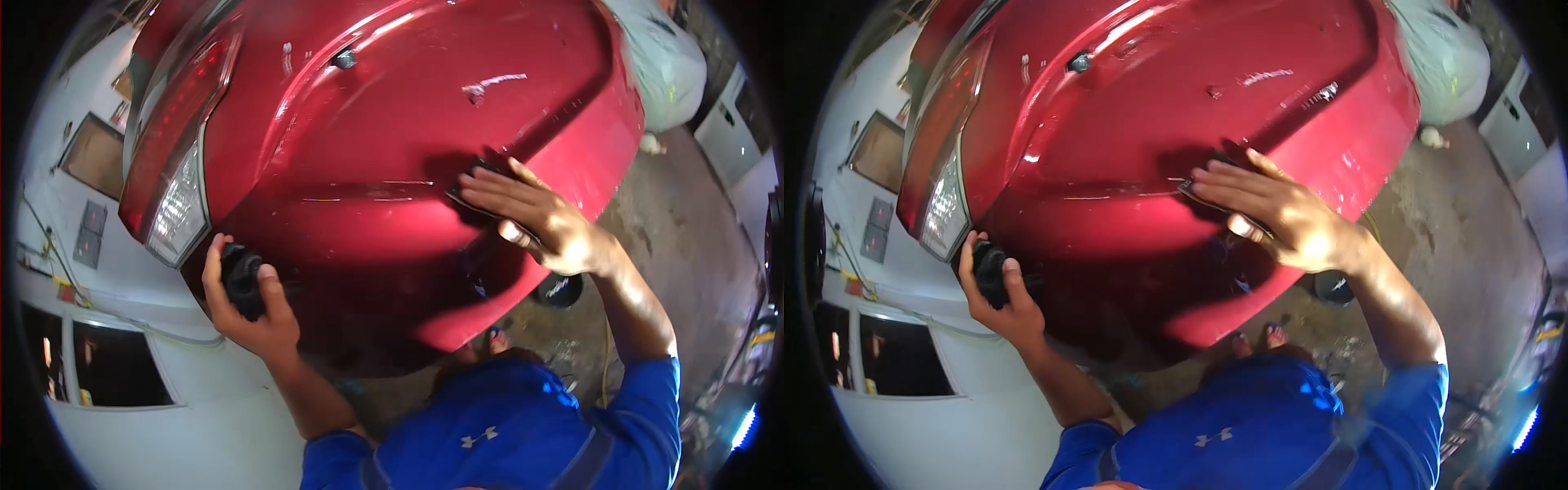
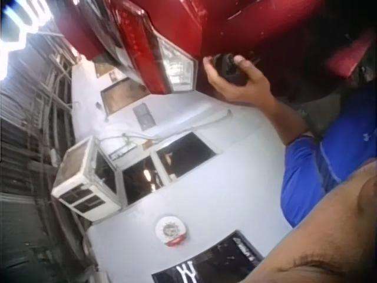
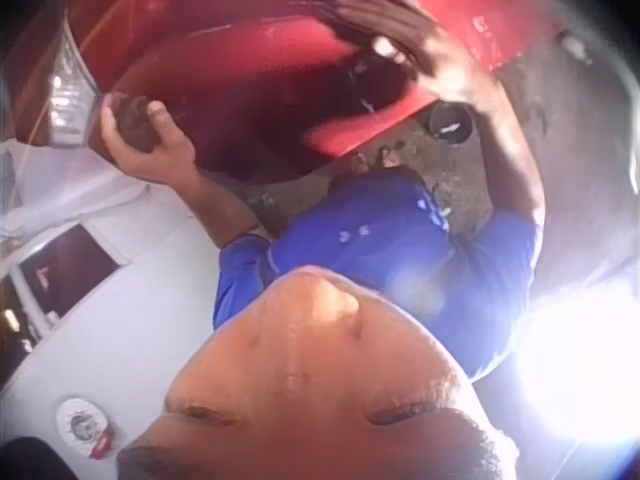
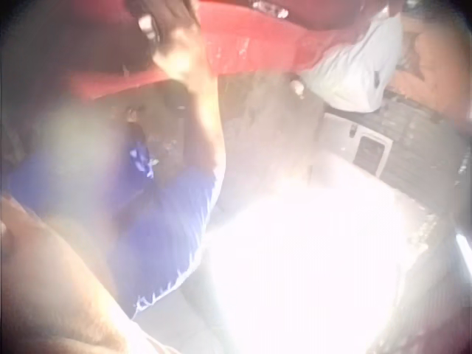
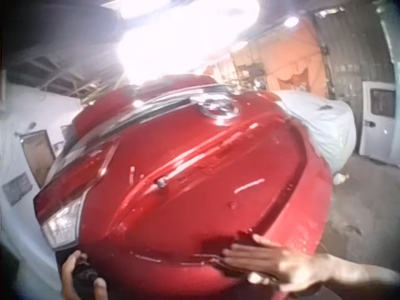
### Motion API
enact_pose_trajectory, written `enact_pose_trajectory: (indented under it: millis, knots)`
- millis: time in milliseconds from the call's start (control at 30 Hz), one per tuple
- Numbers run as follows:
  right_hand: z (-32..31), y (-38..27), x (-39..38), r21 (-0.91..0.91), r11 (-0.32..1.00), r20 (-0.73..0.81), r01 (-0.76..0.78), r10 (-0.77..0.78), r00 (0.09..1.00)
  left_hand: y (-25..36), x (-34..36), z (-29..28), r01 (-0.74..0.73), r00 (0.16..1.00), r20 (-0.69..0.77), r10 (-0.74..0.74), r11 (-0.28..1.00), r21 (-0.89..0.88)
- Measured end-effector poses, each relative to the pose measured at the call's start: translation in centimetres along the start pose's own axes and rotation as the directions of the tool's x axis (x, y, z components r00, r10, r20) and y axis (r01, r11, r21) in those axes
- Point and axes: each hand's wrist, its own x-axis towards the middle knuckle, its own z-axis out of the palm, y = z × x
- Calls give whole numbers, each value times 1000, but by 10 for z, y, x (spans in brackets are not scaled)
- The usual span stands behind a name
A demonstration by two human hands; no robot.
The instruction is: The person sands the surface of a red car bumper by hand using a small sanding block and water. They alternate between sanding the damaged areas and wiping the surface with a black cloth to check the progress.
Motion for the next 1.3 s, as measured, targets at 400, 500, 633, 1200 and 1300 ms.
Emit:
enact_pose_trajectory:
  millis: [400, 500, 633, 1200, 1300]
  knots:
    - [-8, -5, 44, 87, 986, 211, 145, -161, 964, 0, -2, 2, -122, 992, 56, 114, 976, 178]
    - [7, -11, 85, 43, 968, 95, 248, -251, 963, 4, -2, 11, -137, 988, 91, 122, 973, 186]
    - [11, -23, 107, 111, 937, 69, 331, -340, 938, 3, -3, 12, -120, 993, 22, 117, 977, 178]
    - [-9, 14, 86, 149, 915, 296, 376, -404, 866, 5, -14, 12, -62, 990, -96, 104, 928, 367]
    - [7, 6, 119, 163, 883, 231, 441, -469, 853, 5, -11, 19, -91, 992, -47, 113, 938, 334]
